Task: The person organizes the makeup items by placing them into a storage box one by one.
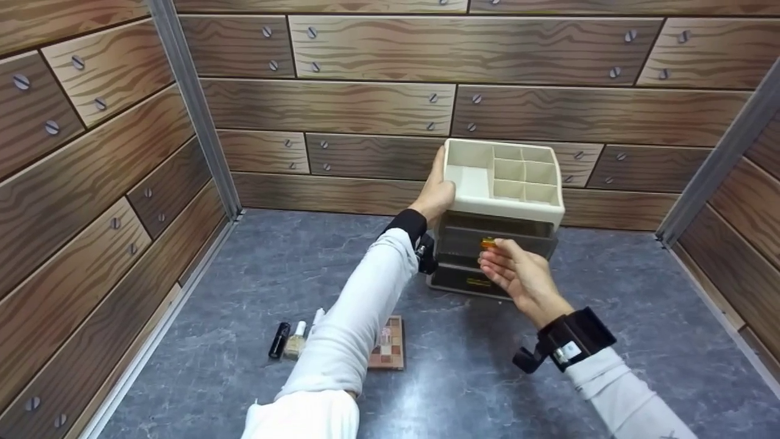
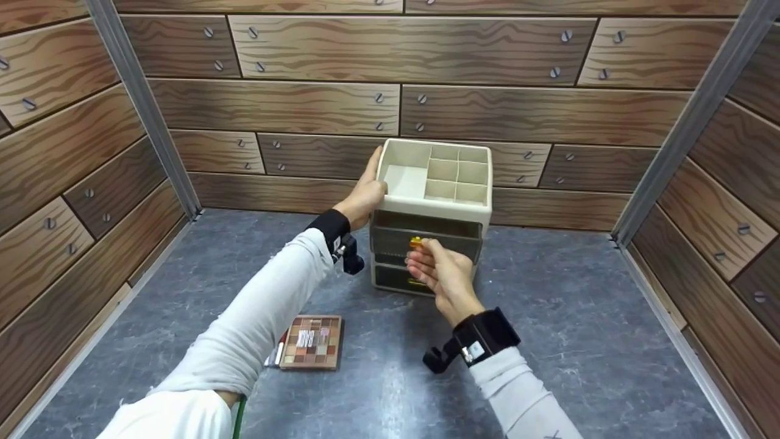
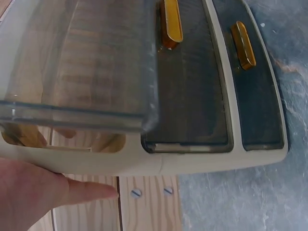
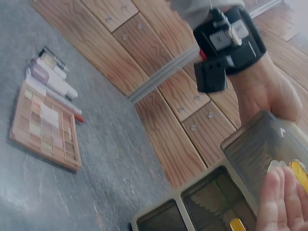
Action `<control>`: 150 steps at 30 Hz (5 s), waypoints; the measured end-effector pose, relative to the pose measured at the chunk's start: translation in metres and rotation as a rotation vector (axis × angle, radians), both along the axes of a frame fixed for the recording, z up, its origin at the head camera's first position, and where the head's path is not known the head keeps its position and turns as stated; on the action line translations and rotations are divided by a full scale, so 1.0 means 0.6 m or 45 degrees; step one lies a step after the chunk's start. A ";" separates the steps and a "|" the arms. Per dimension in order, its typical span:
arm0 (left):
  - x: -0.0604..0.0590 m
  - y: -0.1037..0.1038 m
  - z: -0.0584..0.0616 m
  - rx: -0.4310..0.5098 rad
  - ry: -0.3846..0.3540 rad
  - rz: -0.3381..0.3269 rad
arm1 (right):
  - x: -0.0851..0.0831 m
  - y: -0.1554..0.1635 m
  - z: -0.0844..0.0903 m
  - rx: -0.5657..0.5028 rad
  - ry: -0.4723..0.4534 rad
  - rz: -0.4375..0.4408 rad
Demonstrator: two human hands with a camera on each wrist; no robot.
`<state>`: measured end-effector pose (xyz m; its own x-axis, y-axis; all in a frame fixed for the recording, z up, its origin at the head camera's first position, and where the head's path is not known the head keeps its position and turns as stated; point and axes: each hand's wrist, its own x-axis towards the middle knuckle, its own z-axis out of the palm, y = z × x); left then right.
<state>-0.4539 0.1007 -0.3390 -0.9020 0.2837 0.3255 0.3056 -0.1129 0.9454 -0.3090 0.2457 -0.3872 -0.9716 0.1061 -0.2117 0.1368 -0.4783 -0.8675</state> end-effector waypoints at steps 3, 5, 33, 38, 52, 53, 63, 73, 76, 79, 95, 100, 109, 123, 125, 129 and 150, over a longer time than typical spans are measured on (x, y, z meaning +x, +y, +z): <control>0.004 0.004 0.000 0.057 -0.022 -0.002 | 0.012 -0.001 -0.002 0.012 0.005 -0.007; 0.004 0.004 0.004 0.098 -0.031 -0.007 | 0.016 -0.001 -0.001 0.020 0.017 -0.010; 0.007 0.007 0.004 0.154 -0.092 -0.008 | 0.072 -0.006 -0.014 0.061 0.019 -0.030; 0.008 0.001 0.005 0.104 -0.145 -0.044 | 0.077 -0.005 -0.017 0.073 0.024 -0.030; 0.006 -0.004 0.011 -0.009 -0.183 -0.076 | 0.104 -0.004 -0.028 0.082 0.038 -0.043; 0.006 -0.003 0.010 0.004 -0.180 -0.083 | 0.105 -0.003 -0.028 0.080 0.039 -0.045; 0.003 0.005 0.004 -0.081 -0.255 -0.027 | 0.101 0.000 -0.047 0.054 0.123 -0.127; 0.033 -0.054 -0.024 -0.174 -0.531 -0.092 | 0.107 -0.020 -0.067 0.092 0.153 -0.185; 0.041 -0.073 -0.031 -0.153 -0.546 -0.125 | 0.107 -0.021 -0.069 0.109 0.155 -0.201; 0.047 -0.091 -0.032 -0.126 -0.524 -0.159 | 0.104 -0.021 -0.066 0.119 0.185 -0.224; 0.117 -0.264 -0.119 -0.521 -0.275 -0.031 | 0.100 -0.013 -0.064 0.144 0.235 -0.220; 0.131 -0.325 -0.153 -0.581 -0.309 0.042 | 0.097 -0.011 -0.061 0.134 0.239 -0.192; 0.160 -0.422 -0.198 -0.448 -0.370 0.224 | 0.102 -0.012 -0.063 0.126 0.257 -0.173; 0.203 -0.514 -0.230 -0.858 -0.366 0.407 | 0.102 -0.016 -0.065 0.135 0.247 -0.217; 0.207 -0.516 -0.233 -0.984 -0.354 0.398 | 0.102 -0.014 -0.065 0.141 0.247 -0.221; 0.209 -0.519 -0.237 -1.187 -0.331 0.335 | 0.103 -0.011 -0.068 0.136 0.255 -0.235; 0.218 -0.532 -0.245 -1.123 -0.427 0.318 | 0.103 -0.015 -0.065 0.153 0.250 -0.198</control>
<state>-0.3233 -0.2187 -0.4862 -0.9763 0.0903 -0.1967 -0.0759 0.7086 0.7016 -0.2473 0.2368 -0.4263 -0.9627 0.2705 0.0023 -0.1068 -0.3722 -0.9220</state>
